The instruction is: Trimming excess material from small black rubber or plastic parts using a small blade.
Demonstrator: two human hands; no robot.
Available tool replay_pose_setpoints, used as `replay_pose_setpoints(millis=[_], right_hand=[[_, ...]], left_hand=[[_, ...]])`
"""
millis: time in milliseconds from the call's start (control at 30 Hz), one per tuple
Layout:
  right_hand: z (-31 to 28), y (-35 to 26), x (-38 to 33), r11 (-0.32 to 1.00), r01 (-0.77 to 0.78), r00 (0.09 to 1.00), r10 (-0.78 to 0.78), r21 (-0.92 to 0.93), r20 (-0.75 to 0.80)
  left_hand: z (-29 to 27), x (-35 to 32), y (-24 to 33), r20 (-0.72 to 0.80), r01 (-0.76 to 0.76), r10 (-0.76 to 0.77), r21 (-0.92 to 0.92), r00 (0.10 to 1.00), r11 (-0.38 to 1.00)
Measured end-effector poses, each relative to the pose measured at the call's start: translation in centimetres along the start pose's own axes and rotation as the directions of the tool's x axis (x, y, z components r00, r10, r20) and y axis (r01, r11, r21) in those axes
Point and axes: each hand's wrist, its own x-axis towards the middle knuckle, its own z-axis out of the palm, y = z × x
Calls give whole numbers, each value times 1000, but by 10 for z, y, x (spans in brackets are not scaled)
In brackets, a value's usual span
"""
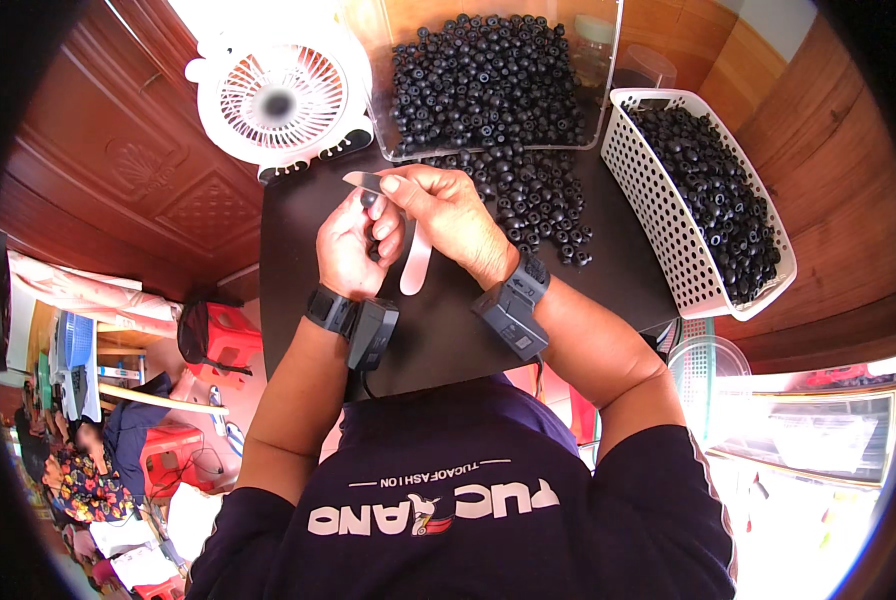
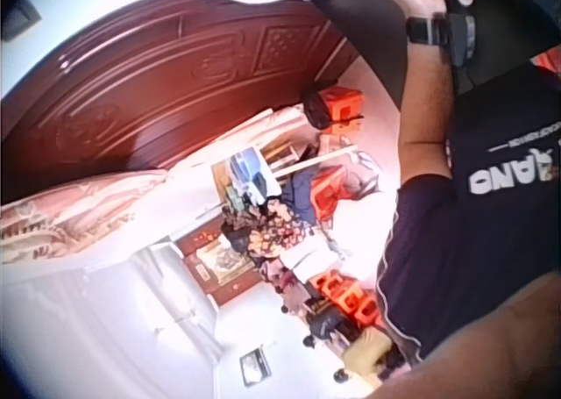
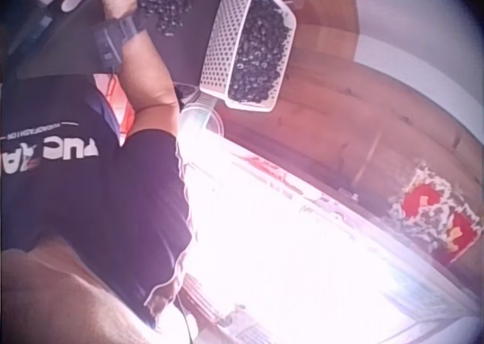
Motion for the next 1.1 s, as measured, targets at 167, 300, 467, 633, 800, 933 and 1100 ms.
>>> replay_pose_setpoints(millis=[167,300,467,633,800,933,1100], right_hand=[[2,-3,0,1000,-8,1000,8,-12,-9],[-1,-1,1,1000,-11,1000,12,-25,28],[-1,1,-2,995,-73,997,70,71,43],[-2,2,-1,993,-98,994,94,66,61],[-4,7,2,993,-58,996,51,107,75],[0,7,-1,995,-90,993,93,-41,77],[-18,9,6,985,-126,992,124,116,19]], left_hand=[[1,-1,0,-4,-9,9,-4,1000,1000],[1,-2,0,-41,-6,6,4,999,1000],[1,-2,-2,-51,16,-16,12,999,1000],[3,-3,-3,-58,-4,5,2,998,1000],[3,-2,-6,-76,17,-17,1,997,1000],[5,-2,-15,-166,54,-65,-72,984,996],[0,1,-9,143,12,-2,-70,990,997]])
